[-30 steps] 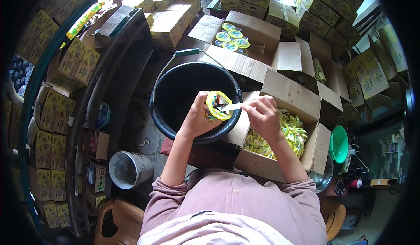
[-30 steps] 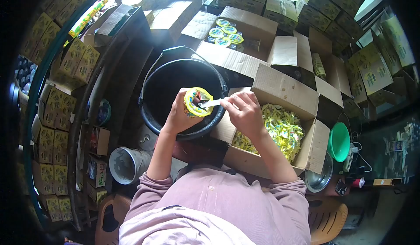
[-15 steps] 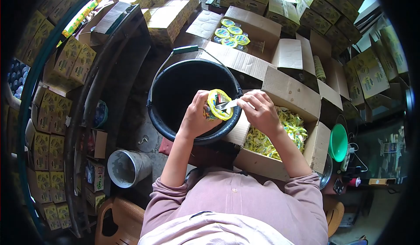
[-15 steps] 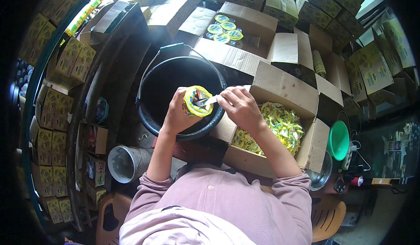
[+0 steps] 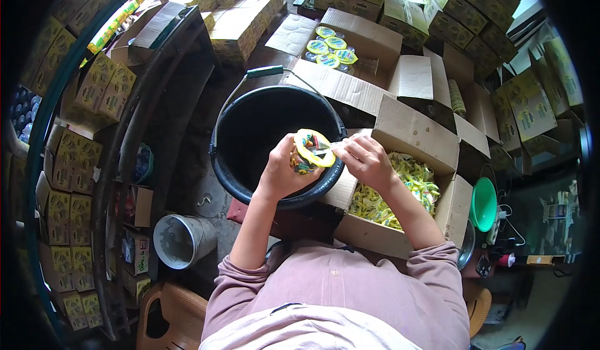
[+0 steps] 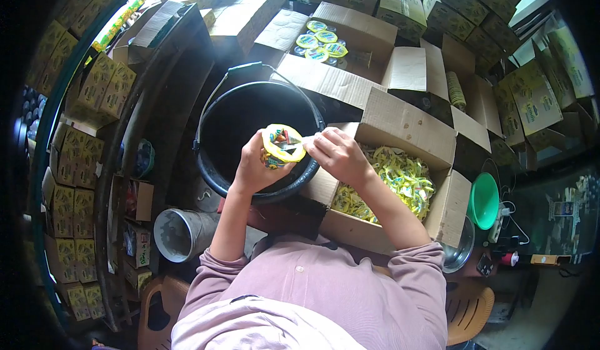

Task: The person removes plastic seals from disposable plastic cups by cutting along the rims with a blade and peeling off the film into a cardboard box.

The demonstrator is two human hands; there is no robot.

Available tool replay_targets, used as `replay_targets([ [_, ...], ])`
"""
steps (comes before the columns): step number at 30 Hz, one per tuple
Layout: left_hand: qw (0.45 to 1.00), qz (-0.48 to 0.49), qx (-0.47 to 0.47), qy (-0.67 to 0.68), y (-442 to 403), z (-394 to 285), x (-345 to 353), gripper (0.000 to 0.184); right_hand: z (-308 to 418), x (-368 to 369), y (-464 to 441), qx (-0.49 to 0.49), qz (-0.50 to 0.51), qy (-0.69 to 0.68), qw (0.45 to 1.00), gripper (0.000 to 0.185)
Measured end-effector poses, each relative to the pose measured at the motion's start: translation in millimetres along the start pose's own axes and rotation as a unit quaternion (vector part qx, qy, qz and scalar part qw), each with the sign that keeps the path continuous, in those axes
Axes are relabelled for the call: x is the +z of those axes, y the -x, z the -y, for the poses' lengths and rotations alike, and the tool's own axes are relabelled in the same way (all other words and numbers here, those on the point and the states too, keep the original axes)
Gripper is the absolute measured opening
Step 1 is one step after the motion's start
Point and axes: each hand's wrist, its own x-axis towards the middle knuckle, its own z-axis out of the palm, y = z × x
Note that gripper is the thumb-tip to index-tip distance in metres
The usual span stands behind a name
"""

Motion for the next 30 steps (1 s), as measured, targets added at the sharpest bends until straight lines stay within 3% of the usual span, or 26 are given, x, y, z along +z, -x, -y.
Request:
replay_targets([
  [3, 1.0, 0.014, -0.002, -0.021, 1.4, 7.9, -2.0, 0.046, -0.6, 4.7, -0.1, -0.003, -0.015, -0.013, 1.0, 0.022],
  [12, 0.999, 0.032, -0.017, 0.031, 1.6, 1.6, -3.5, 0.049, 1.1, 6.7, -14.0, 0.007, -0.045, -0.039, 0.998, 0.05],
  [24, 0.982, 0.127, -0.021, 0.136, 1.7, 3.7, -12.1, 0.043, -7.0, 2.5, -33.0, -0.026, -0.079, -0.056, 0.995, 0.047],
  [27, 0.935, 0.156, -0.119, 0.295, 3.0, 3.8, -11.7, 0.043, -7.6, 0.2, -41.9, -0.034, -0.085, -0.075, 0.993, 0.046],
  [28, 0.897, 0.197, -0.19, 0.346, 3.1, 3.7, -15.0, 0.049, -7.3, 0.0, -45.8, -0.035, -0.093, -0.095, 0.991, 0.049],
  [30, 0.845, 0.224, -0.219, 0.434, 3.4, 9.8, -18.2, 0.053, -8.8, 2.9, -49.3, -0.052, -0.099, -0.092, 0.989, 0.051],
])
